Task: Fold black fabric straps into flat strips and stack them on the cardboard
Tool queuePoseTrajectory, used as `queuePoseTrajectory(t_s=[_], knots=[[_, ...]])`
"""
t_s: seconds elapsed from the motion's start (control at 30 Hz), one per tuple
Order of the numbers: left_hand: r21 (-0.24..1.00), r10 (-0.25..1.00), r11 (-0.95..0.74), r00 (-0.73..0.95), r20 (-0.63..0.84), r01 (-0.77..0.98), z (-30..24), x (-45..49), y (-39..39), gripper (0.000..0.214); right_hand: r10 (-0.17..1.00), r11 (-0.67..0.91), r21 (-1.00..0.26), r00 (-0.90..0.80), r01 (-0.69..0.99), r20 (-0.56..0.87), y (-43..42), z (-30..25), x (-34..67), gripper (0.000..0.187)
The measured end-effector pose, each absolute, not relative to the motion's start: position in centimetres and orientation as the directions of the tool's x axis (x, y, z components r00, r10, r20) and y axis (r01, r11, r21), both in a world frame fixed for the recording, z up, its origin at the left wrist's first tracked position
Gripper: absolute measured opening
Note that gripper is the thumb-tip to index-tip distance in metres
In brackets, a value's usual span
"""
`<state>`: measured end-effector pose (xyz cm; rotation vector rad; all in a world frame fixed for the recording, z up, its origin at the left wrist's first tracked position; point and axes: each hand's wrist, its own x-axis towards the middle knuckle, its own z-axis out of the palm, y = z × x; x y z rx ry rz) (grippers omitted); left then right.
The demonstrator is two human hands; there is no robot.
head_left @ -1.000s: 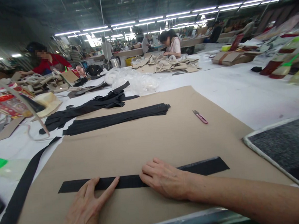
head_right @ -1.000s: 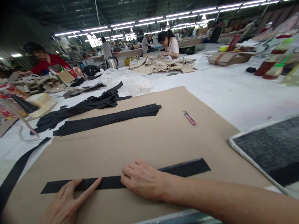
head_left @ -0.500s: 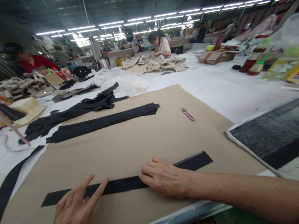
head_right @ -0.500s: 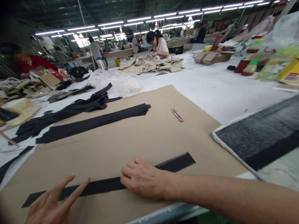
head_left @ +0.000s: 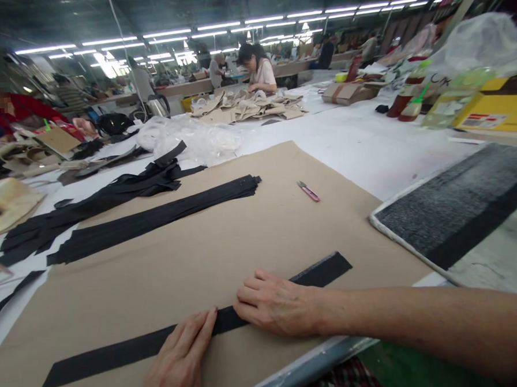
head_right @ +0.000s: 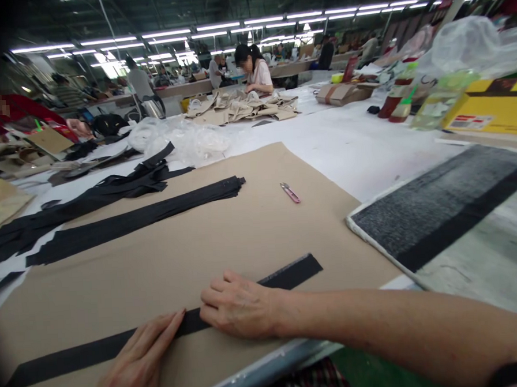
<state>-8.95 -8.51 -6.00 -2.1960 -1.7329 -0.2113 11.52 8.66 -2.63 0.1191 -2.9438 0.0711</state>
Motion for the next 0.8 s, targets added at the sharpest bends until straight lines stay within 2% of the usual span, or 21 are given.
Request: queuePoseTrajectory(t_s=[0.2,0.4,0.8], knots=[[-0.266,0.942,-0.182,0.245,0.228,0.947,-6.0,-8.3,-8.3,0.074,-0.093,0.995,-0.008,-0.976,-0.096,0.198,9.3,-2.7,13.0,0.016],[-0.315,0.938,-0.187,0.265,0.223,0.930,-5.7,-7.6,-7.8,0.078,-0.095,0.995,0.031,-0.974,-0.091,0.203,9.7,-2.5,14.0,0.016],[-0.323,0.919,-0.222,0.308,0.245,0.920,-5.8,-7.7,-7.4,0.079,-0.090,0.995,0.052,-0.979,-0.082,0.181,10.5,-2.3,16.1,0.017]])
